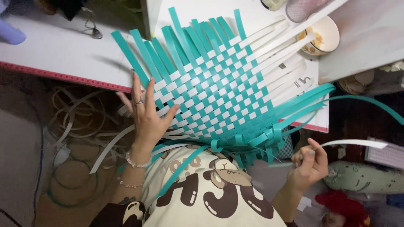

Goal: Weaving teal and white plastic strips together to create a basket or bag.

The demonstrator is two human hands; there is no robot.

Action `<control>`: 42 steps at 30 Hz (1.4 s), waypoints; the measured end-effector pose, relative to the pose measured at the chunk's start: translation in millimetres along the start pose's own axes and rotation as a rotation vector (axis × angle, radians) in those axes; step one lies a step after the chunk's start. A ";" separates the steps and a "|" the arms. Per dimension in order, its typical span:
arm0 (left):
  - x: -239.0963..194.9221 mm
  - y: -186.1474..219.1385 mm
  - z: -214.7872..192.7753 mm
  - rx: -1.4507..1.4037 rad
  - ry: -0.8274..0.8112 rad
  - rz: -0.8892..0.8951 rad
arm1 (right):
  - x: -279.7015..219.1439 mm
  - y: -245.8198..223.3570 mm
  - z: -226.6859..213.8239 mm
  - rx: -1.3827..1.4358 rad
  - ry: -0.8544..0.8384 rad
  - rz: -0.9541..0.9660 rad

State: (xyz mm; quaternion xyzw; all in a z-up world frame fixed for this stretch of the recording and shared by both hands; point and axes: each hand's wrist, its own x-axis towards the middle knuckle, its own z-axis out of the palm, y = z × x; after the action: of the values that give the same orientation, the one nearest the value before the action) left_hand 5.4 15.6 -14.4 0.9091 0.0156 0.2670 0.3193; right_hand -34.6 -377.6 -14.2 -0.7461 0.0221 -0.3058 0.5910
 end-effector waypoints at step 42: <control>-29.3 -1.8 -11.0 -0.047 0.216 0.123 | 102.0 68.4 -266.7 -0.032 -0.437 0.056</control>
State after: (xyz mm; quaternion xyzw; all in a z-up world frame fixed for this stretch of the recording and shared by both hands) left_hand -24.9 17.5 -22.2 0.8666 -0.0119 0.3829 0.3199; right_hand -58.0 -669.9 -1.1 -0.8031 -0.0810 -0.1200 0.5780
